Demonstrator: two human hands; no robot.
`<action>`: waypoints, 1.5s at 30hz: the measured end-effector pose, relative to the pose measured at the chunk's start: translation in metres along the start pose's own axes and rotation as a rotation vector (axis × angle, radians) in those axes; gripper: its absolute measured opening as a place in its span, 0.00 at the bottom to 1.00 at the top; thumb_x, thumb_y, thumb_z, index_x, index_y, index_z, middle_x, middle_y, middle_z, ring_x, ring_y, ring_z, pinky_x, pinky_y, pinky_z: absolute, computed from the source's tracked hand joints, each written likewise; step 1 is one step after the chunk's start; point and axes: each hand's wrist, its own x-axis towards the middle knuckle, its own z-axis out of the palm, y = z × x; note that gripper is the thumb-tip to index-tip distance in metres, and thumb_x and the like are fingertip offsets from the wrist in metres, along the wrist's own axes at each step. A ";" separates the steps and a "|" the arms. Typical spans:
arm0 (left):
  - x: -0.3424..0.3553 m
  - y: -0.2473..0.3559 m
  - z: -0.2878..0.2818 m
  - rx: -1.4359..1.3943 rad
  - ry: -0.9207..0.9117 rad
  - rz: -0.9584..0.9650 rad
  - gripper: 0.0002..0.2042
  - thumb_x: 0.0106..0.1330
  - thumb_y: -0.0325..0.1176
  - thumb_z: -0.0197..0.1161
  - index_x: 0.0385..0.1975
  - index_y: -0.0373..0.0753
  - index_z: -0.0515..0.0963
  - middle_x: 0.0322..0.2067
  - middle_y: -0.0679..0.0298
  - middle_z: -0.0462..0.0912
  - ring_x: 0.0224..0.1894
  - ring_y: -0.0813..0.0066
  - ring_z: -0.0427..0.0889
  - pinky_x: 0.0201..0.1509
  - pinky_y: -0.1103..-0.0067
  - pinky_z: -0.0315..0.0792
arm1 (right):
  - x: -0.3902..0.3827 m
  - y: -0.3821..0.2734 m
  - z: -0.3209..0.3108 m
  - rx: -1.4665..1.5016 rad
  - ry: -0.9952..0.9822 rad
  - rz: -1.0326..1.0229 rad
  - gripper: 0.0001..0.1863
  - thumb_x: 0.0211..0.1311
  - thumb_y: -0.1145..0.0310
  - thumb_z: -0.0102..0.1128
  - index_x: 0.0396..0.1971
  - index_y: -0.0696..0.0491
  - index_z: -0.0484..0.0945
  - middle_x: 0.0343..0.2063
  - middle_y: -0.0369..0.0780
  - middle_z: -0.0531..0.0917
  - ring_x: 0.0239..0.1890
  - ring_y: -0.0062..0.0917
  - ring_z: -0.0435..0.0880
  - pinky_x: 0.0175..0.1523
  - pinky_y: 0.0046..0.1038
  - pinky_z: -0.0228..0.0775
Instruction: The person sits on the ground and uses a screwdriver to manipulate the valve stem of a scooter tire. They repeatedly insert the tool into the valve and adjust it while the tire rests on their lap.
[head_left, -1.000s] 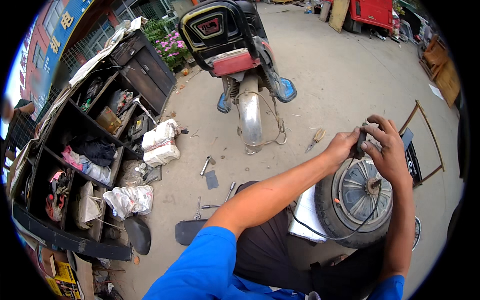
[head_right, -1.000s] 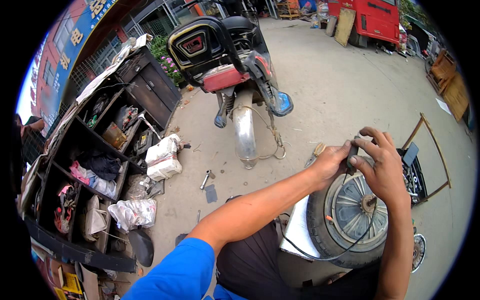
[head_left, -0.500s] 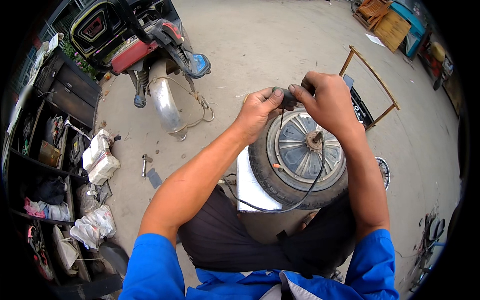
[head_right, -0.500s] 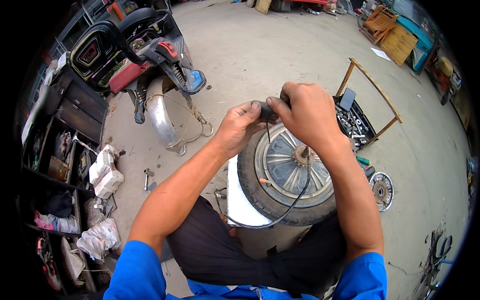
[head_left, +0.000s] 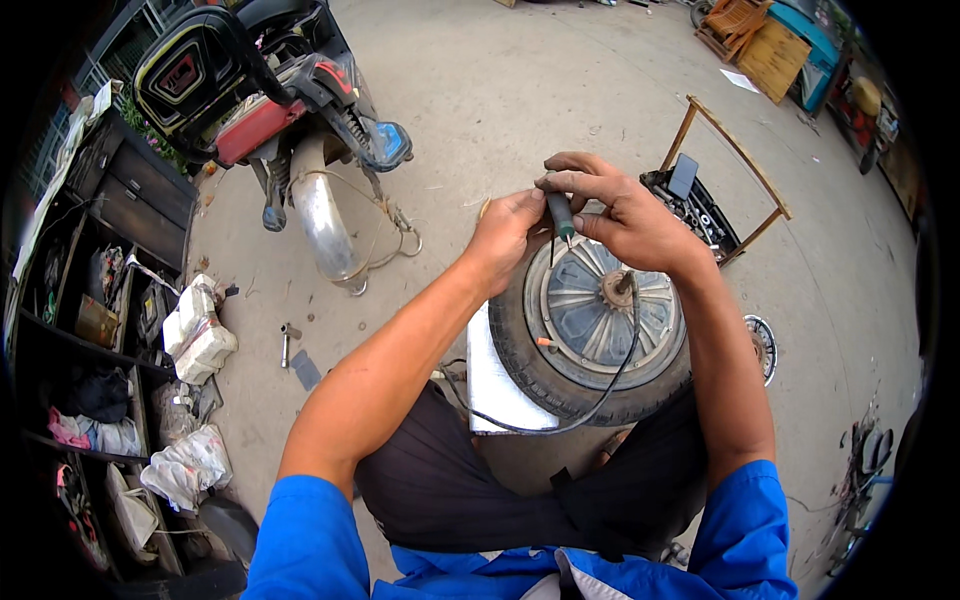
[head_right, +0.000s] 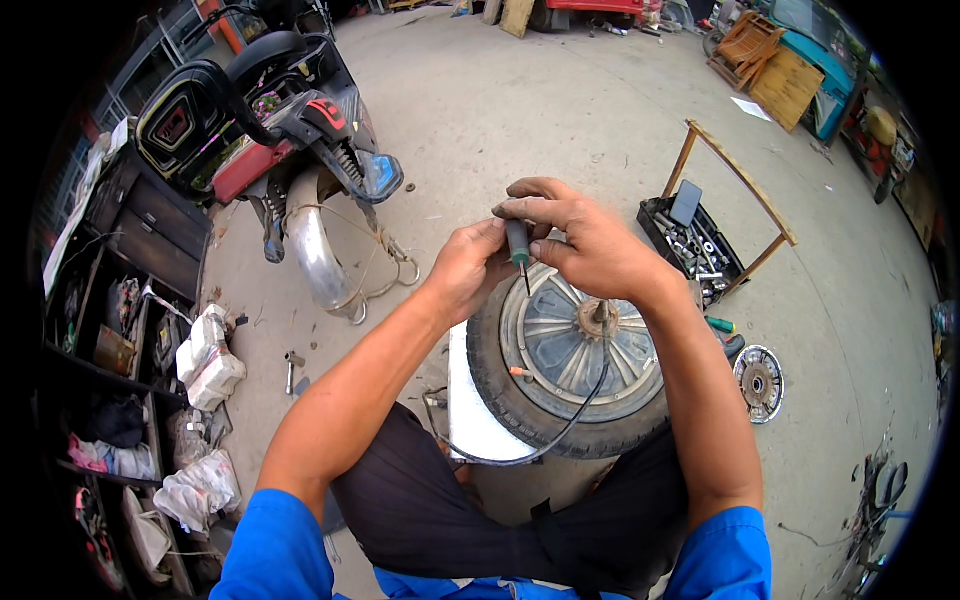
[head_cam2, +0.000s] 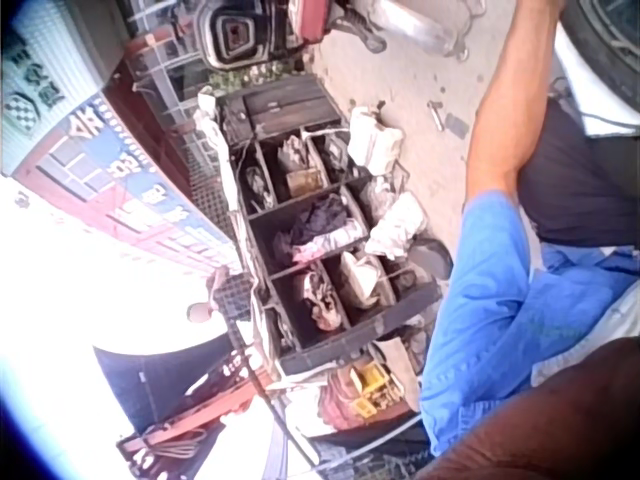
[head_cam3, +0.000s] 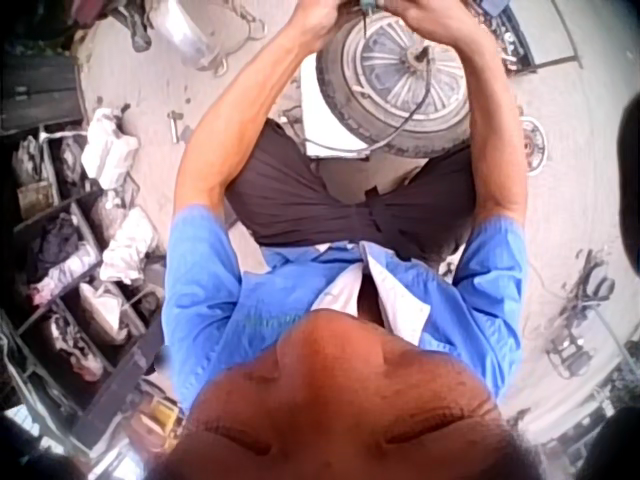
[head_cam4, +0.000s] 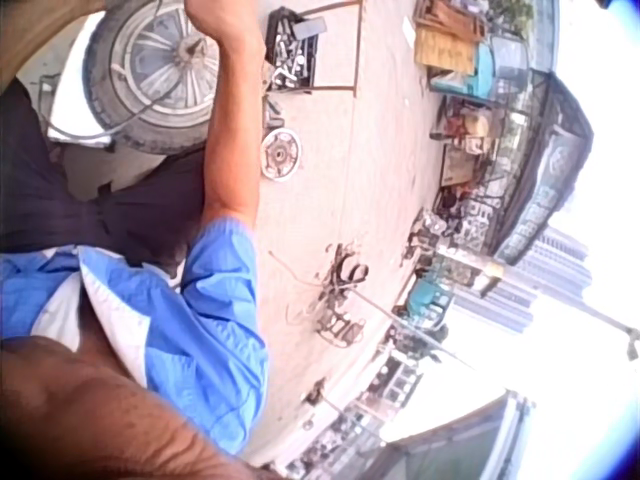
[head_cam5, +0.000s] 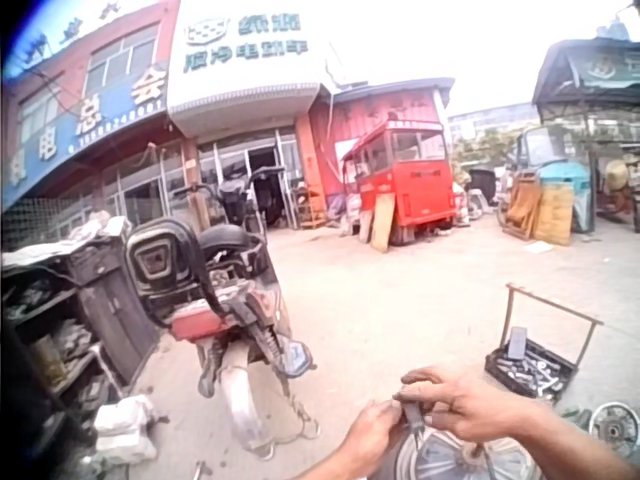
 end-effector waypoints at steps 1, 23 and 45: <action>-0.001 0.000 0.000 0.030 0.011 -0.015 0.21 0.79 0.43 0.44 0.54 0.31 0.72 0.50 0.60 0.78 0.55 0.72 0.77 0.62 0.70 0.73 | 0.000 -0.001 0.001 0.028 -0.014 0.015 0.28 0.53 0.85 0.58 0.58 0.53 0.76 0.60 0.45 0.71 0.56 0.37 0.78 0.57 0.35 0.76; 0.031 -0.016 0.010 1.049 0.083 0.360 0.07 0.64 0.28 0.63 0.38 0.33 0.83 0.25 0.52 0.84 0.26 0.70 0.81 0.34 0.72 0.73 | 0.006 0.007 0.001 -0.205 0.339 -0.052 0.22 0.52 0.82 0.60 0.49 0.53 0.74 0.38 0.46 0.80 0.39 0.44 0.82 0.41 0.39 0.74; 0.065 -0.054 0.014 1.039 0.115 0.370 0.08 0.64 0.30 0.64 0.30 0.31 0.81 0.19 0.51 0.78 0.19 0.70 0.73 0.27 0.70 0.67 | -0.008 0.036 -0.007 -0.246 0.366 0.052 0.24 0.52 0.81 0.62 0.51 0.55 0.72 0.39 0.51 0.82 0.41 0.49 0.82 0.42 0.42 0.74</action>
